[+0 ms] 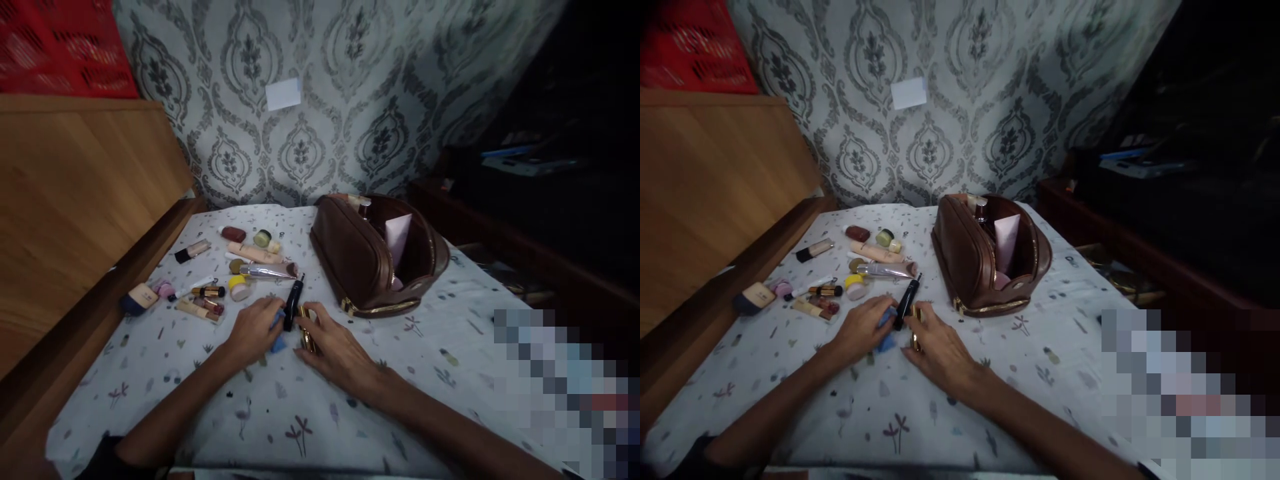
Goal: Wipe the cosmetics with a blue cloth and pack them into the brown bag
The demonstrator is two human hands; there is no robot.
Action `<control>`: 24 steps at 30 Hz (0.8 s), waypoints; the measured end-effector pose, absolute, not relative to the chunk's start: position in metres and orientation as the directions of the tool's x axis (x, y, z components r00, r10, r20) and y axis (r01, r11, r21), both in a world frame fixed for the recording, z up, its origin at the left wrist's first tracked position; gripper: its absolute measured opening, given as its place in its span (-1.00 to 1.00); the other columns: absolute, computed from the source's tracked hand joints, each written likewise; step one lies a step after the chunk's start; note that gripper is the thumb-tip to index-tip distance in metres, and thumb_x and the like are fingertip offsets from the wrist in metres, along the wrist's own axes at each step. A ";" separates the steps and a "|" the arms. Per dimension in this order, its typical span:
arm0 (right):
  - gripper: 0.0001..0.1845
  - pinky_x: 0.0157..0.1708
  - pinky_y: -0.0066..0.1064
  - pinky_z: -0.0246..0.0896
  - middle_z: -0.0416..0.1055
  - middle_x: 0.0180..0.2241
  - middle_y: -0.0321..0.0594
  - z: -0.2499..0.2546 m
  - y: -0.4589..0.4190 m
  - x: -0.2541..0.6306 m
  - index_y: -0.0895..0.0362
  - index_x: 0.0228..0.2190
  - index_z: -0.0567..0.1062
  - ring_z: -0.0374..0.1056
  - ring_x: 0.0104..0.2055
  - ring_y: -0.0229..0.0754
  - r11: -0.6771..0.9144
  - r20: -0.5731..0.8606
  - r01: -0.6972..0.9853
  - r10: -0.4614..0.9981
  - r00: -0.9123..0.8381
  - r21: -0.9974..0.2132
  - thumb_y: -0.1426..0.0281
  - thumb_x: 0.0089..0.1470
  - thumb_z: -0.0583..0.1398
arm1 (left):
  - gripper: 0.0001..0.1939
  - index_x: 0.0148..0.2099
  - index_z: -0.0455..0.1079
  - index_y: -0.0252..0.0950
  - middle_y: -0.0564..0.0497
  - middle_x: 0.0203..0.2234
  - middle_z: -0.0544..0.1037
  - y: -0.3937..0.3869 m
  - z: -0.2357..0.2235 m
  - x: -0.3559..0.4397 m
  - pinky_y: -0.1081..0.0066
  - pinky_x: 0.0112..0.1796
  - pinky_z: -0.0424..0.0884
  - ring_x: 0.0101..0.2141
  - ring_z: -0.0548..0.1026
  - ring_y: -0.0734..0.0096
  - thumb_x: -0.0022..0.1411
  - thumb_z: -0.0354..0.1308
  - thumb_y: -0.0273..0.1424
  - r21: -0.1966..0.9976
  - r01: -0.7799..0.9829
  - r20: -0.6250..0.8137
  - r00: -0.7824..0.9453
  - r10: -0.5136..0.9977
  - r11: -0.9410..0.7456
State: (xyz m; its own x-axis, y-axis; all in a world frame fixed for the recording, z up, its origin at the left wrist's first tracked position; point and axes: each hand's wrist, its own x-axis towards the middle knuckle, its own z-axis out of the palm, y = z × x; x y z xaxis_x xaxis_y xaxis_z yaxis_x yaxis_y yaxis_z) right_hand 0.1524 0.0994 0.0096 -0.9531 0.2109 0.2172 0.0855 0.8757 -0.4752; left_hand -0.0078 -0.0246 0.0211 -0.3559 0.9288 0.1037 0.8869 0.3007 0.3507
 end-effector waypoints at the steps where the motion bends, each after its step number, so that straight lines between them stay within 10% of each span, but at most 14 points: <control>1: -0.55 -0.08 -0.21 0.44 0.21 0.10 -0.01 0.008 0.100 0.149 0.12 -0.01 0.40 0.44 -0.10 -0.10 0.861 0.234 0.077 0.221 -0.947 -0.503 0.48 0.02 0.27 | -0.79 -0.05 0.35 -0.24 -0.07 -0.14 0.54 -0.025 0.023 -0.012 0.28 -0.10 0.40 -0.10 0.49 0.21 0.28 0.00 -0.44 0.347 0.882 0.099 -0.372 0.923 0.319; 11: -0.60 -0.34 -0.34 0.50 0.17 0.07 -0.01 -0.012 0.109 0.126 0.17 -0.06 0.47 0.38 -0.47 -0.38 0.586 0.229 0.049 0.389 -0.892 -0.808 0.40 0.02 0.27 | -0.70 -0.02 0.33 -0.19 -0.02 -0.13 0.54 -0.022 0.028 -0.012 0.29 -0.13 0.38 -0.10 0.50 0.15 0.21 0.16 -0.25 0.377 0.847 0.061 -0.427 0.902 0.375; 19: -0.60 -0.28 -0.30 0.53 0.15 0.10 0.01 -0.021 0.112 0.126 0.14 -0.08 0.49 0.44 -0.35 -0.30 0.407 0.253 -0.058 0.442 -0.860 -0.911 0.28 0.03 0.29 | -0.65 0.02 0.31 -0.22 -0.04 -0.12 0.53 -0.018 0.035 -0.008 0.28 -0.13 0.38 -0.08 0.49 0.14 0.19 0.15 -0.29 0.382 0.823 0.009 -0.457 0.889 0.419; 24: -0.67 -0.32 -0.34 0.52 0.14 0.08 0.01 -0.022 0.111 0.129 0.17 -0.09 0.47 0.41 -0.38 -0.35 0.428 0.279 -0.079 0.428 -0.859 -0.900 0.40 0.06 0.21 | -0.75 -0.02 0.34 -0.25 -0.09 -0.11 0.48 -0.016 0.038 -0.007 0.29 -0.16 0.39 -0.08 0.46 0.13 0.22 0.08 -0.42 0.166 0.876 0.010 -0.460 0.888 0.452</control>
State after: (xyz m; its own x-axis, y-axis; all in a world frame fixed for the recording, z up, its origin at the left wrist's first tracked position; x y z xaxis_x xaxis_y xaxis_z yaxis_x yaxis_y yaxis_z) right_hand 0.1287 0.1113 -0.0216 -0.8594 0.4282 0.2795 -0.0794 0.4282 -0.9002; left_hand -0.0069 -0.0162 0.0381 -0.4602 0.8878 0.0098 0.8763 0.4524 0.1658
